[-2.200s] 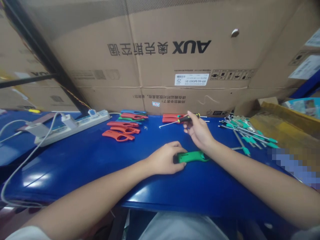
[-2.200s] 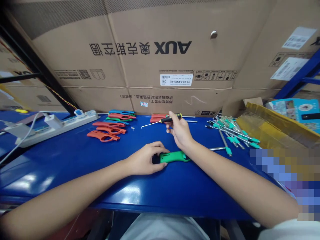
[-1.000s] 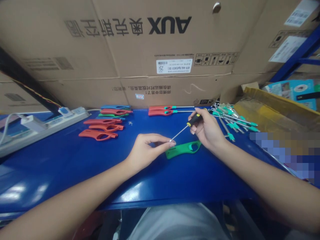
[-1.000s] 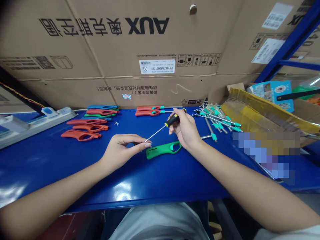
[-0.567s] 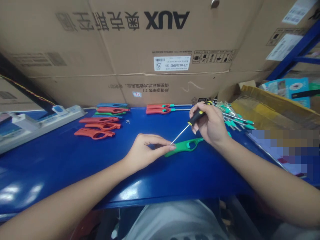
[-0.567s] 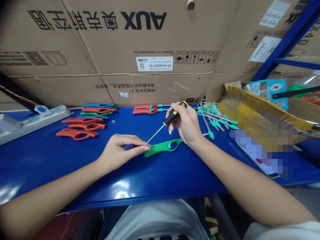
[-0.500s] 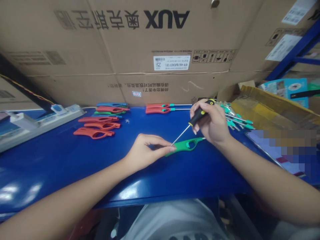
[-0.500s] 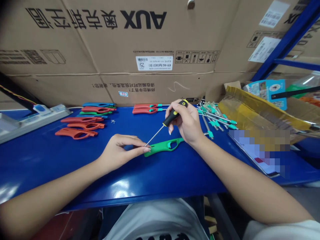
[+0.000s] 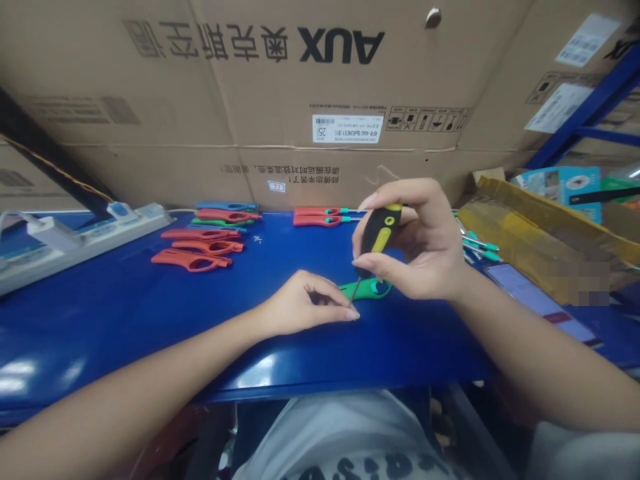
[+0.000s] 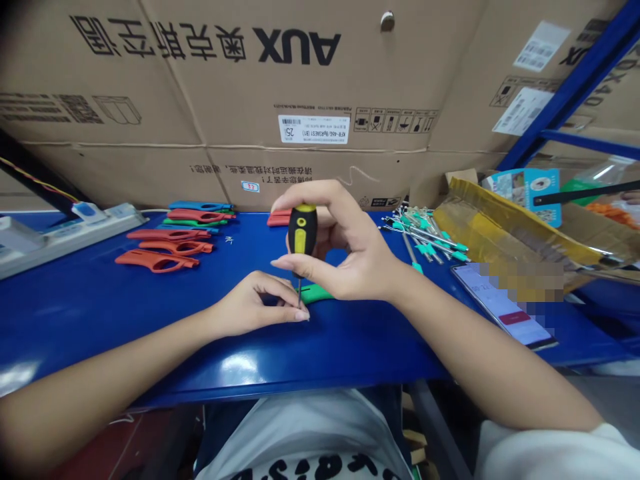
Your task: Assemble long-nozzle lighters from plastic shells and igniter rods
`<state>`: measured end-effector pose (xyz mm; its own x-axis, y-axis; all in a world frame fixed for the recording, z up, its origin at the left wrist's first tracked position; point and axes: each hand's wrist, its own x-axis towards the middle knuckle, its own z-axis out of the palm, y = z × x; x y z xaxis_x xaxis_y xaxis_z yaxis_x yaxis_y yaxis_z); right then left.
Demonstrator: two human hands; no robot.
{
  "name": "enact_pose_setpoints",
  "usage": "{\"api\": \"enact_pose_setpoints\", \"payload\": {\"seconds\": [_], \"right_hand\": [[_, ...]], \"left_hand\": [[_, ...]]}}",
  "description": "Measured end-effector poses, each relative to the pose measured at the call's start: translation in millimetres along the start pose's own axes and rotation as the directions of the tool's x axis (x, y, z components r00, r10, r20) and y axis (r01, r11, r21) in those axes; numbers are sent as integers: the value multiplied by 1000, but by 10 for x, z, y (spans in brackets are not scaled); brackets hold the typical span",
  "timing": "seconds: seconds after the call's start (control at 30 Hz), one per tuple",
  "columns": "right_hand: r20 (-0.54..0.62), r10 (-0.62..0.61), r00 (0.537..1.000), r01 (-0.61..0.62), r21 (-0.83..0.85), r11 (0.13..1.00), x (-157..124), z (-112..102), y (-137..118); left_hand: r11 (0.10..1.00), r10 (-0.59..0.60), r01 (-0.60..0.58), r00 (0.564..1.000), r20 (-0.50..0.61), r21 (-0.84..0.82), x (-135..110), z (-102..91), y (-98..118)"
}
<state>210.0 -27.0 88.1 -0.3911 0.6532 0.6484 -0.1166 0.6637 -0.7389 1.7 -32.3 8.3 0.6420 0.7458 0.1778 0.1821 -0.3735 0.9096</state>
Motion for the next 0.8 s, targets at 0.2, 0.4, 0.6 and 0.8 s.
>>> {"api": "enact_pose_setpoints", "payload": {"seconds": [0.2,0.4,0.6,0.8], "right_hand": [[43,-31,999,32,-32,999,-27,61,72],[-38,-147,988,137,-182,974,-125,58,327],[-84,-225,971,188,-316,930,-201,93,591],[-35,-254,967,226,-356,907,-232,122,599]], "left_hand": [[996,91,-90,994,67,-16,17,-20,7],[971,182,-181,983,7,159,54,-81,-24],[845,135,-147,989,62,514,62,-136,-84],[756,109,-168,985,131,632,42,-160,-48]]}}
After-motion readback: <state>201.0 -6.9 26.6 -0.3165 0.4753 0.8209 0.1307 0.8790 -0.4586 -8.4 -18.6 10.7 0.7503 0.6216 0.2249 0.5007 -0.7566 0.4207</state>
